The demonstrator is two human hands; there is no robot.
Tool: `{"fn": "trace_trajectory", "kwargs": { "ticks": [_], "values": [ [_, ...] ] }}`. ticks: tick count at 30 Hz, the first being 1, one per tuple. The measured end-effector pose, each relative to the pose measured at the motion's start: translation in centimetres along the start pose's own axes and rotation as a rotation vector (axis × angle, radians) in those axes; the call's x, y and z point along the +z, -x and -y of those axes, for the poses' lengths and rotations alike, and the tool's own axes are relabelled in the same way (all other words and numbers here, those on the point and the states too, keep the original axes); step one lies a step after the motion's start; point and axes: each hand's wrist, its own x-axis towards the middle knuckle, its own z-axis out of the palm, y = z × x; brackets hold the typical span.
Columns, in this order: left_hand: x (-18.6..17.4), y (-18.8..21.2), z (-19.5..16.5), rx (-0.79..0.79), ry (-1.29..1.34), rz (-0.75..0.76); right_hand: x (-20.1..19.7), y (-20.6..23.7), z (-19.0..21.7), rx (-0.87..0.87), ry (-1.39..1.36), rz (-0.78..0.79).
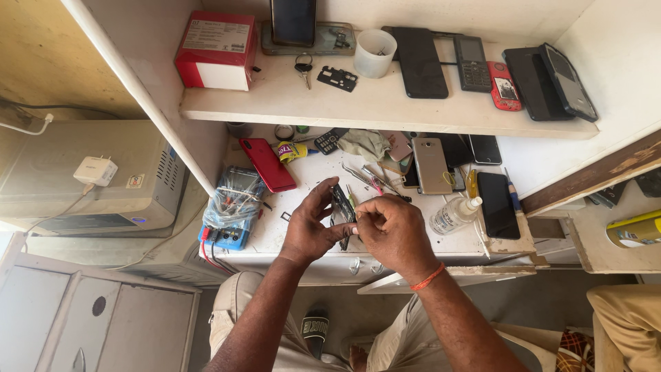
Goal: The person pries open the back cover of a smartphone at a cluttered repair workbench, works on the internal components with small hand tools, then powers the phone on and holds it up while tapping the screen to test it.
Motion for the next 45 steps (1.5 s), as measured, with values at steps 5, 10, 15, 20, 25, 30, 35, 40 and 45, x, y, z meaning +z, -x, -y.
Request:
{"fn": "trace_trajectory", "kwargs": {
  "ticks": [5, 10, 15, 20, 25, 30, 35, 40, 45],
  "values": [
    [0.2, -0.2, 0.4, -0.017, 0.015, -0.033, -0.1, -0.2, 0.1, -0.008, -0.007, 0.005],
    [0.0, -0.4, 1.1, -0.036, 0.046, -0.054, 0.8, -0.1, -0.6, -0.037, -0.02, -0.024],
    [-0.4, -1.0, 1.9, -0.049, 0.144, -0.066, 2.5, -0.1, -1.7, -0.189, -0.114, -0.095],
    [-0.8, -1.5, 2.7, -0.098, 0.133, -0.058, 3.7, -0.3, -2.5, -0.23, -0.074, -0.147],
    [-2.1, -1.7, 2.8, -0.101, 0.293, 0.049, 3.2, -0.7, -2.5, -0.217, -0.118, -0.114],
    [-2.7, -1.8, 1.5, -0.165, 0.209, 0.006, 3.0, -0.8, -2.4, -0.221, -0.131, -0.096],
    [-1.3, -2.9, -0.9, -0.303, 0.146, -0.208, 4.1, -1.3, -2.6, -0.263, -0.027, -0.116],
    [-1.8, -3.3, -1.5, -0.307, 0.184, -0.26, 5.0, -0.7, -3.0, -0.262, 0.033, -0.12],
    [-1.8, -3.1, -0.7, -0.282, 0.218, -0.268, 5.3, -0.3, -3.4, -0.24, 0.029, -0.117]
  ]
}}
